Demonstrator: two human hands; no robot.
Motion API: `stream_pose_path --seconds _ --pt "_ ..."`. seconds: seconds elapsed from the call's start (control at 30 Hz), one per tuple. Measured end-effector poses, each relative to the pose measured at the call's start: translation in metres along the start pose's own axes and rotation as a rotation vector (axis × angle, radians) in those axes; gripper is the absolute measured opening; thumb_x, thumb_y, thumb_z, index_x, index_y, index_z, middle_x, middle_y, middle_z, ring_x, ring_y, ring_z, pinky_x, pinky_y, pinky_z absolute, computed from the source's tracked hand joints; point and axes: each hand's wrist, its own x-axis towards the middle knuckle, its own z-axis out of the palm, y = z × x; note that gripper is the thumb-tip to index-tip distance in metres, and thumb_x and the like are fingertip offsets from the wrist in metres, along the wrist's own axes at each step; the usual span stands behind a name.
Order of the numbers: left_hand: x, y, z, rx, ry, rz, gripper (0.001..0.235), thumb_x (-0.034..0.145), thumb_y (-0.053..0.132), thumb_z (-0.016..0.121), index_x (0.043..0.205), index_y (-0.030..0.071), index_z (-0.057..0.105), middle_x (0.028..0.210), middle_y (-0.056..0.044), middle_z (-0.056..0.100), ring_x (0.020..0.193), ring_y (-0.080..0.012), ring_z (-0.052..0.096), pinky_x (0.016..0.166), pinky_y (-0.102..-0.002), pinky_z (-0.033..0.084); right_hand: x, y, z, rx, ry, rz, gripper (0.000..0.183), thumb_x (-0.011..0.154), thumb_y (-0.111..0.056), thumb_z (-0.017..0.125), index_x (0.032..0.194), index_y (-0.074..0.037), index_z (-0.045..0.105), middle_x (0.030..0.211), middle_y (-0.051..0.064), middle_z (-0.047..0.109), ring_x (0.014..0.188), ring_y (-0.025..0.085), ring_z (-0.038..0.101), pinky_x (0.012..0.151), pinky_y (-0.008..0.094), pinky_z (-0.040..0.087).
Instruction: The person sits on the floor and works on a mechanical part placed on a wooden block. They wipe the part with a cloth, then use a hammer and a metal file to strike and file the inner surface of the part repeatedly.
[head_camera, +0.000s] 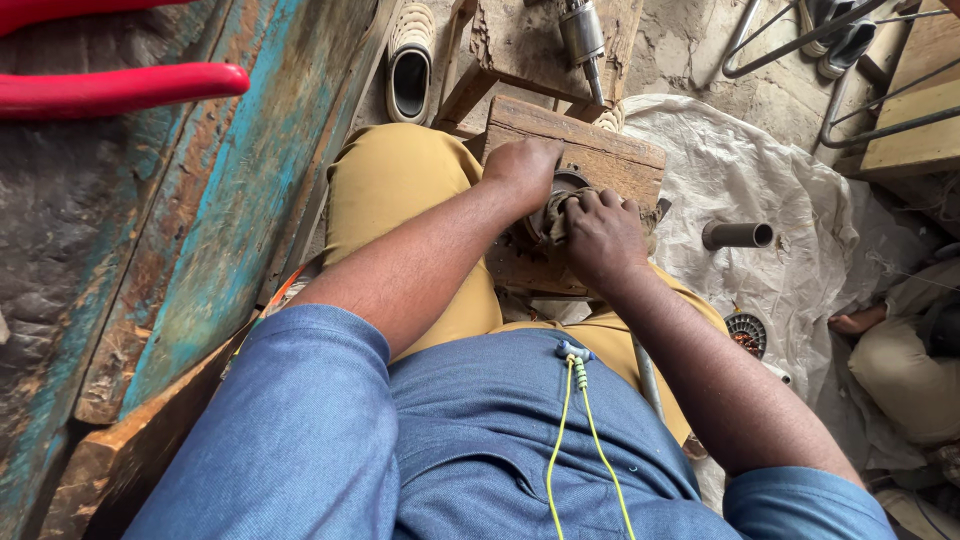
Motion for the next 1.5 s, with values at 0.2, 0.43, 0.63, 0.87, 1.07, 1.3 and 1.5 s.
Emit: stream_pose_path --seconds 0.2,0.43,0.63,0.87,1.07,1.3,1.5 --pt "0.005 0.0 0.004 -0.016 -0.04 -0.021 0.037 0.093 0.01 0.064 0.13 0.011 0.059 0.107 -0.014 0.07 0.099 -0.026 0.071 0.082 -0.043 0.061 0.006 0.001 -0.008 0.115 -0.088 0.048 0.056 0.084 -0.057 0.072 0.11 -0.007 0.071 0.113 0.01 0.066 0.113 0.027 0.056 0.094 0.045 0.045" --pt "0.006 -0.002 0.002 -0.033 -0.086 -0.076 0.034 0.093 0.013 0.067 0.126 0.011 0.062 0.115 -0.013 0.068 0.105 -0.025 0.069 0.088 -0.041 0.059 0.025 0.021 0.026 0.225 -0.096 0.016 0.032 0.094 -0.025 0.063 0.121 -0.01 0.073 0.116 0.012 0.072 0.115 0.024 0.064 0.112 0.042 0.043" --pt "0.008 0.0 -0.002 -0.067 -0.138 -0.103 0.035 0.095 0.011 0.067 0.129 0.012 0.06 0.118 -0.013 0.067 0.104 -0.0236 0.069 0.088 -0.04 0.059 0.022 0.034 0.04 0.925 -0.321 0.365 0.039 0.098 -0.015 0.05 0.133 -0.014 0.068 0.128 0.009 0.067 0.118 0.026 0.066 0.11 0.039 0.048" --pt "0.002 0.0 -0.008 -0.08 -0.126 -0.084 0.041 0.094 0.01 0.067 0.134 0.015 0.059 0.12 -0.012 0.067 0.107 -0.0247 0.068 0.088 -0.042 0.058 -0.01 0.03 0.043 0.246 0.151 -0.105 0.052 0.091 -0.015 0.059 0.143 -0.025 0.064 0.12 0.009 0.062 0.116 0.027 0.057 0.097 0.045 0.045" --pt "0.0 -0.002 -0.009 -0.074 -0.104 -0.063 0.043 0.096 0.011 0.062 0.138 0.02 0.058 0.123 -0.01 0.069 0.11 -0.0242 0.068 0.092 -0.043 0.057 -0.016 0.023 0.046 -0.167 0.309 -0.173 0.062 0.086 -0.027 0.062 0.148 -0.02 0.057 0.108 0.008 0.061 0.101 0.026 0.057 0.085 0.044 0.042" --pt "0.001 -0.002 -0.005 0.001 -0.077 -0.046 0.032 0.096 0.014 0.059 0.128 0.013 0.062 0.111 -0.012 0.071 0.101 -0.0256 0.071 0.087 -0.043 0.059 -0.002 0.01 0.026 -0.12 0.085 -0.088 0.026 0.094 -0.023 0.058 0.113 -0.012 0.07 0.109 0.012 0.067 0.104 0.026 0.06 0.086 0.046 0.046" --pt "0.002 -0.004 0.004 0.0 -0.008 -0.031 0.029 0.092 0.008 0.061 0.121 0.01 0.064 0.108 -0.014 0.07 0.099 -0.0274 0.07 0.085 -0.044 0.059 0.006 0.009 0.023 0.18 -0.034 0.045 0.031 0.097 -0.036 0.059 0.095 -0.009 0.074 0.103 0.011 0.069 0.105 0.028 0.061 0.088 0.045 0.048"
